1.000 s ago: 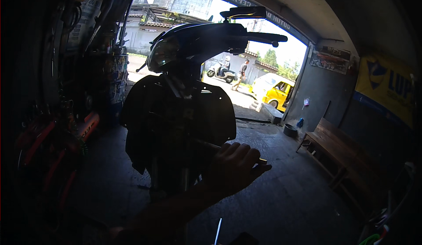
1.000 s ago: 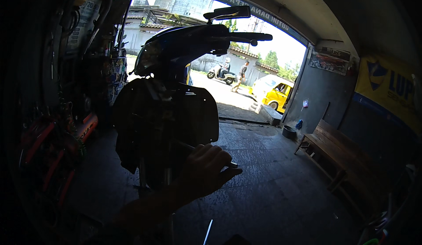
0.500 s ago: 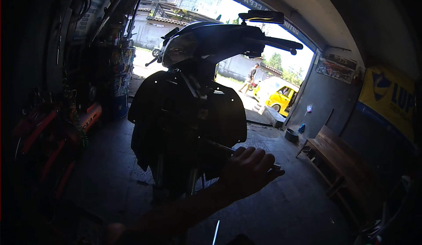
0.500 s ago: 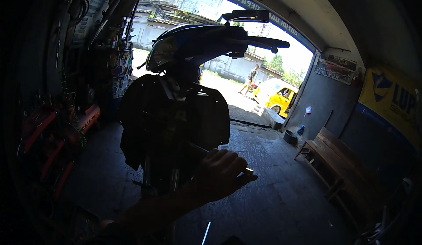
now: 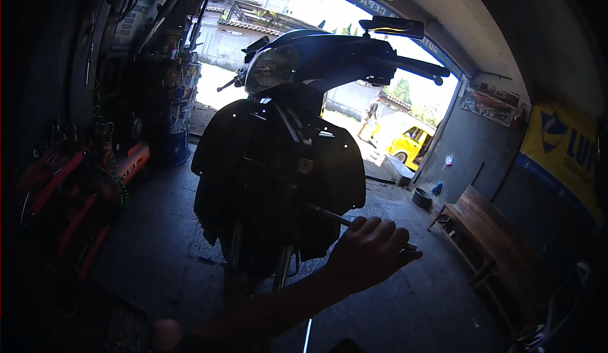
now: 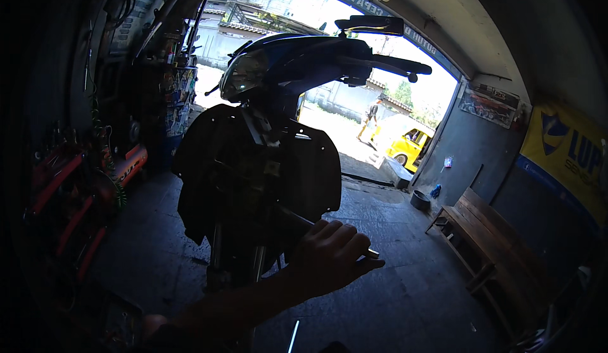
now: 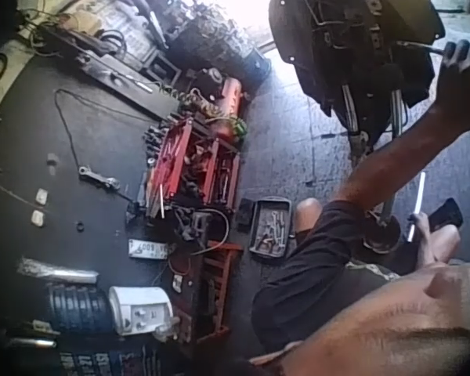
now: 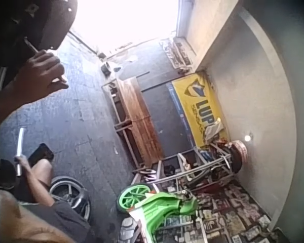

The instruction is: Dismantle and repair the front suspension and steering components of a motorcycle.

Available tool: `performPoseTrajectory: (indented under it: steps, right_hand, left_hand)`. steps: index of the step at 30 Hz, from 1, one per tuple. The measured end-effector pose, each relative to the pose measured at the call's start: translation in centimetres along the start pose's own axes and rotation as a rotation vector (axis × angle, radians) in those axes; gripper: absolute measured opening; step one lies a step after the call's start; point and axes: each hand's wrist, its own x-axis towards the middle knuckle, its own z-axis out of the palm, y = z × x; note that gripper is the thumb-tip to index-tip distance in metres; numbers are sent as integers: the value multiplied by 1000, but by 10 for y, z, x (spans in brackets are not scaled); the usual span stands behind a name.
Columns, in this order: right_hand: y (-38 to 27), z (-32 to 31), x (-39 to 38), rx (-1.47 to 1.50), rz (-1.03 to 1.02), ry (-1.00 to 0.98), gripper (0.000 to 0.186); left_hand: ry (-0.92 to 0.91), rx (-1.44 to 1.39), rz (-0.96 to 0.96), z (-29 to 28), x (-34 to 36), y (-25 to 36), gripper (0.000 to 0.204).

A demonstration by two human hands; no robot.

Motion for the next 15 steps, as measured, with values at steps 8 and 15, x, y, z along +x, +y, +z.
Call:
performPoseTrajectory:
  steps: [8, 15]
  right_hand:
    - [-43, -14, 9, -60, -113, 25, 17]
    - [-107, -28, 19, -126, -221, 39, 18]
  left_hand:
    - [19, -14, -12, 3, -3, 0, 36]
    - [51, -71, -13, 2, -2, 0, 34]
